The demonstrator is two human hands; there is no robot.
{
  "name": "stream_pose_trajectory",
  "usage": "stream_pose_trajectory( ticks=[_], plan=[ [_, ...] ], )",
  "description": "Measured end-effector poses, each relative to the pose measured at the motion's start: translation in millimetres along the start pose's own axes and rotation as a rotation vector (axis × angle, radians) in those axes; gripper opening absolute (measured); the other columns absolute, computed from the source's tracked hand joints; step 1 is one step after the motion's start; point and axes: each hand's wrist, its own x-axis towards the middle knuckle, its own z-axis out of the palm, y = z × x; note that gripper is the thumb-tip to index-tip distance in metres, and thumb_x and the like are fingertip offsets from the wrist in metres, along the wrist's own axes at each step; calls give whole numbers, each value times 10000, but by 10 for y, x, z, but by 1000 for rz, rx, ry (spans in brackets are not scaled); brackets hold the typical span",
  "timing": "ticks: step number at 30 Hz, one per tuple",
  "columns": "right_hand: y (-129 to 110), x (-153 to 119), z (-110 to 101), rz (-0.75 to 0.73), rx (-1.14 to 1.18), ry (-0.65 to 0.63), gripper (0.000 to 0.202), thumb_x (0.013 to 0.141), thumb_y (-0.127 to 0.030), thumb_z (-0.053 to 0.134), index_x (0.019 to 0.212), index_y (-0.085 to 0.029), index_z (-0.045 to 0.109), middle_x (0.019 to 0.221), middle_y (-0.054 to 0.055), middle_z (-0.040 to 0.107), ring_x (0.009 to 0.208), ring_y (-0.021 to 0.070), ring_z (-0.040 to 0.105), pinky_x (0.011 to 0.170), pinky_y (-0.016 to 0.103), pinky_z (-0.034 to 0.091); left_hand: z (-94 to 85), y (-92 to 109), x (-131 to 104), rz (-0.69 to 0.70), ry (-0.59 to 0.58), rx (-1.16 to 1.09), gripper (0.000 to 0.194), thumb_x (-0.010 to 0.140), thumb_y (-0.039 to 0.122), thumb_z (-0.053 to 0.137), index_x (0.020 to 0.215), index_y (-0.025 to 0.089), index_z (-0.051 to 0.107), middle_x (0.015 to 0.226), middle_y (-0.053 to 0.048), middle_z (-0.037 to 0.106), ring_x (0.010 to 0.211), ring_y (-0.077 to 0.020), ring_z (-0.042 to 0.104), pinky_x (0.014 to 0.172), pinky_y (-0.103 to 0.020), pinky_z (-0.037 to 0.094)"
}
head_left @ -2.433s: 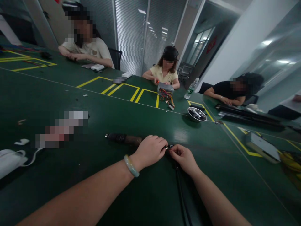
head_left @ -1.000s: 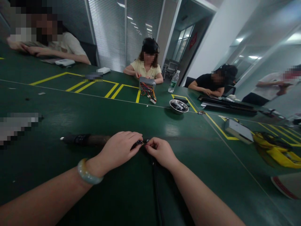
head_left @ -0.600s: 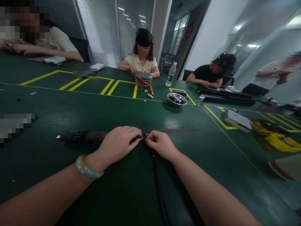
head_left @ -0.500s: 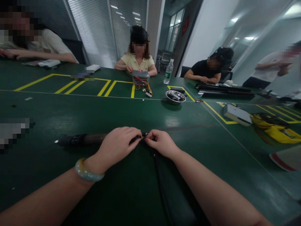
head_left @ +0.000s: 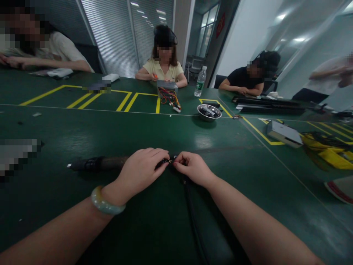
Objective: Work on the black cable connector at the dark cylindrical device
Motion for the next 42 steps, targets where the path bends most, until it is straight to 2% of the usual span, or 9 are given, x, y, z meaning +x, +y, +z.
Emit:
stream_pose_trajectory(
  ticks=[5,10,16,32,42],
  plan=[
    [-3,-1,-2,-7,4,0,145,866,-326,621,849,-187,656,747,-10,652,656,122,568,585,219,391,-16,11,2,-3,-1,2,166,918,302,551,1037,253,656,1209,-30,668,1037,-253,631,859,-425,482],
    [-19,-14,-8,1,10,-7,148,866,-327,622,853,-186,661,758,-5,657,666,127,574,588,221,395,-31,11,2,-9,-21,1,185,917,315,552,1055,244,654,1027,-35,708,935,-242,649,814,-402,495],
    [-30,-10,2,14,34,-5,146,861,-325,625,847,-184,659,742,-6,651,640,121,553,576,219,394,-25,26,0,-37,17,-12,225,919,345,557,1097,232,635,1106,-50,697,991,-258,648,848,-427,503],
    [22,-6,19,15,74,3,170,856,-359,652,858,-188,661,712,-21,620,614,102,527,545,200,369,28,-15,-27,-42,56,-28,212,903,373,574,1054,231,619,1257,-65,648,1060,-270,640,876,-445,512],
    [-9,-5,23,-1,-16,33,168,853,-352,649,841,-185,667,731,-13,639,636,111,548,566,204,385,-10,8,-29,-29,45,-54,151,883,295,542,972,235,649,1270,-52,643,1049,-269,642,866,-456,509]
  ],
)
